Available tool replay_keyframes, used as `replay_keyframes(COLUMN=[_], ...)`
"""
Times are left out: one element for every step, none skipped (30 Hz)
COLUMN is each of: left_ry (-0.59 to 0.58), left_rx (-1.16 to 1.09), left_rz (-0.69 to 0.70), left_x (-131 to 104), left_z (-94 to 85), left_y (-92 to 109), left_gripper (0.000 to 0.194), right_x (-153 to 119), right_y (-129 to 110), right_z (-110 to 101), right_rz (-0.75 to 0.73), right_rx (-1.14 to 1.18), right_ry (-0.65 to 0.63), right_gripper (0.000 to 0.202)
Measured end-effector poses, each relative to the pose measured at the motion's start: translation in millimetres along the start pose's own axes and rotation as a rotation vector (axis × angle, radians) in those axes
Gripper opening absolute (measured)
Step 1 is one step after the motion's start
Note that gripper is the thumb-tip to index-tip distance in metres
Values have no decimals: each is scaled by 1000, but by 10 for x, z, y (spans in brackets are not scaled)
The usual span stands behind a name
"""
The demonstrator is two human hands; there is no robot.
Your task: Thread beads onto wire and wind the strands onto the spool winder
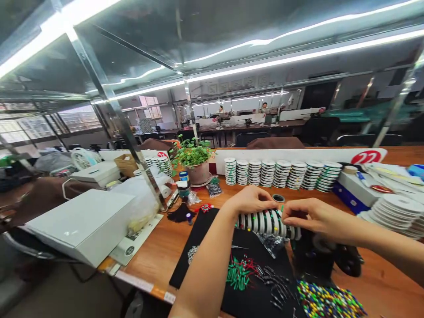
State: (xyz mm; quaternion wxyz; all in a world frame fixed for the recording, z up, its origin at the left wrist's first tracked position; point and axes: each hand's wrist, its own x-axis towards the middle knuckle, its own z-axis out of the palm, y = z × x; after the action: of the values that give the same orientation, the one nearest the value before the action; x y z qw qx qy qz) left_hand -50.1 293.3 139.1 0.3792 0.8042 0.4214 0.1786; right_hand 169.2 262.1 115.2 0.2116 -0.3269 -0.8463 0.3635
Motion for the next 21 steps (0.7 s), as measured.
replay_keyframes(left_ry=[-5, -11, -19, -26, -32, -35, -36, -33, -28, -21, -16, -12, -9, -7, -4, -2, 1, 11, 32, 67, 130], left_rx=[-14, -31, -47, -58, -58, -41, -14, 19, 51, 79, 99, 109, 114, 120, 123, 124, 122, 116, 105, 89, 72], left_rz=[-3, -5, -7, -7, -6, -3, 4, 16, 31, 49, 69, 91, 113, 135, 155, 172, 186, 198, 207, 214, 224], left_x=[-6, -8, -8, -4, 1, 7, 12, 14, 15, 14, 14, 18, 29, 47, 74, 105, 136, 162, 177, 174, 147], left_z=[9, 17, 24, 28, 31, 31, 30, 27, 22, 15, 5, -8, -23, -38, -49, -54, -52, -42, -25, -5, 19], left_y=[-7, -15, -25, -34, -42, -45, -42, -33, -20, -6, 6, 12, 10, 3, -5, -10, -7, 5, 26, 55, 89], left_gripper=[26, 26, 27, 27, 26, 26, 26, 26, 25, 24, 24, 23, 24, 24, 25, 25, 25, 24, 22, 21, 20], right_x=[21, 40, 59, 77, 95, 112, 128, 143, 157, 173, 190, 210, 235, 262, 287, 307, 317, 310, 282, 230, 149], right_y=[-31, -59, -79, -88, -86, -74, -58, -40, -26, -18, -16, -20, -29, -40, -54, -71, -89, -109, -131, -155, -184], right_z=[-29, -52, -71, -84, -96, -106, -115, -126, -138, -153, -169, -188, -209, -230, -249, -265, -274, -275, -267, -247, -216], right_rz=[25, 49, 71, 87, 100, 112, 120, 126, 134, 144, 156, 169, 181, 186, 186, 187, 188, 186, 182, 173, 155], right_rx=[20, 27, 27, 26, 27, 32, 41, 54, 68, 75, 76, 69, 53, 32, 7, -14, -34, -60, -90, -126, -168], right_ry=[-36, -63, -82, -97, -108, -120, -134, -148, -160, -170, -178, -179, -176, -171, -168, -161, -153, -137, -115, -72, -6], right_gripper=[33, 36, 38, 39, 40, 39, 38, 36, 35, 34, 33, 32, 32, 30, 29, 28, 26, 24, 23, 21, 20])
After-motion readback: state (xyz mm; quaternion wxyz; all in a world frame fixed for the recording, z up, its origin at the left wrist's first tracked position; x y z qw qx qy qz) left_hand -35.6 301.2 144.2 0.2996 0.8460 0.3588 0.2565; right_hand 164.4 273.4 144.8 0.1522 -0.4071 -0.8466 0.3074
